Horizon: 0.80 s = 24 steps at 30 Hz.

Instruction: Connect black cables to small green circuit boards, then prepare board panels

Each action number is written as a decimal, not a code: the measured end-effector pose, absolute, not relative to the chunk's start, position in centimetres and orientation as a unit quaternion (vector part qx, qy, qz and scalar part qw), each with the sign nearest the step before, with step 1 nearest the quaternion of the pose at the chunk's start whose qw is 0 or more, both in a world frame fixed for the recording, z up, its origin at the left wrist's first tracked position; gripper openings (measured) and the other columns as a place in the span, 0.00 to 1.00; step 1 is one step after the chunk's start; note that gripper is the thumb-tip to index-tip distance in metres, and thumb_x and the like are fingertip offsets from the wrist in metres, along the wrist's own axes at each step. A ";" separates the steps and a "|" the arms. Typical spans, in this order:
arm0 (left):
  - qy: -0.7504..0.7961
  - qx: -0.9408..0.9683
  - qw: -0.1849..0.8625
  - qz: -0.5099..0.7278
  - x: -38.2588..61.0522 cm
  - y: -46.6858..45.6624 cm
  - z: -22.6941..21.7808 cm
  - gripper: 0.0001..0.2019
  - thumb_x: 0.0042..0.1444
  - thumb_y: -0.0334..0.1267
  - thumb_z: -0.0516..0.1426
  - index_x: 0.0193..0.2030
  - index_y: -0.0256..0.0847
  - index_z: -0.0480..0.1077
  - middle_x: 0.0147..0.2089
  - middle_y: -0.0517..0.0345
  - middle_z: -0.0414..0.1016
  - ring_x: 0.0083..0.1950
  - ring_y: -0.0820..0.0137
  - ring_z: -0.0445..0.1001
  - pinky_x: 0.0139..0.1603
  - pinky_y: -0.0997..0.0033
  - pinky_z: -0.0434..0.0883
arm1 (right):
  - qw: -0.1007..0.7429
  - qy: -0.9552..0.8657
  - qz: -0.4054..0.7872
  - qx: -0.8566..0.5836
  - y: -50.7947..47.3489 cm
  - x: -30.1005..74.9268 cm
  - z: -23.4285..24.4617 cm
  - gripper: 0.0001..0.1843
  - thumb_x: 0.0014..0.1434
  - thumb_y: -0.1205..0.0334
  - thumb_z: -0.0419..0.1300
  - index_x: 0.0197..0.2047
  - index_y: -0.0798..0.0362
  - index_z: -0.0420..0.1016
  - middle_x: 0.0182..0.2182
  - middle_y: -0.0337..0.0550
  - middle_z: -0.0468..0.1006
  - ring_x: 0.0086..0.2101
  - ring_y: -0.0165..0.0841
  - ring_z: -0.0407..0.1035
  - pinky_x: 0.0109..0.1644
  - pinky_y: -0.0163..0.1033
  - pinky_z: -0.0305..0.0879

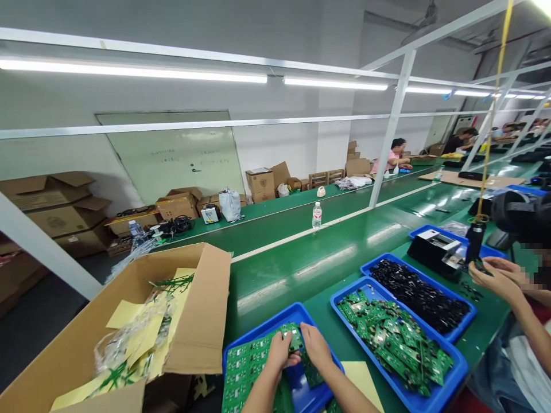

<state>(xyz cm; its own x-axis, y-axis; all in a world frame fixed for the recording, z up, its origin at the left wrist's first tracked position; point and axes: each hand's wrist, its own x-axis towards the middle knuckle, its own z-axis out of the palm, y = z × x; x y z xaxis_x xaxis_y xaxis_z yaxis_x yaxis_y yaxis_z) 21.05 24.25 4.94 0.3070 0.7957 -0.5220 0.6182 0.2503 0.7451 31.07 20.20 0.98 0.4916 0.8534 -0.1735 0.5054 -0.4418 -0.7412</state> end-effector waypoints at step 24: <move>0.634 0.682 0.360 -0.050 25.6 25.0 3.3 0.16 0.56 0.40 0.52 0.50 0.37 0.63 0.50 0.50 0.67 0.46 0.66 0.69 0.44 0.58 0.69 | 0.120 -0.414 0.282 -0.857 22.1 32.0 1.5 0.15 0.60 0.58 0.52 0.48 0.56 0.65 0.44 0.46 0.69 0.41 0.34 0.67 0.43 0.45 0.66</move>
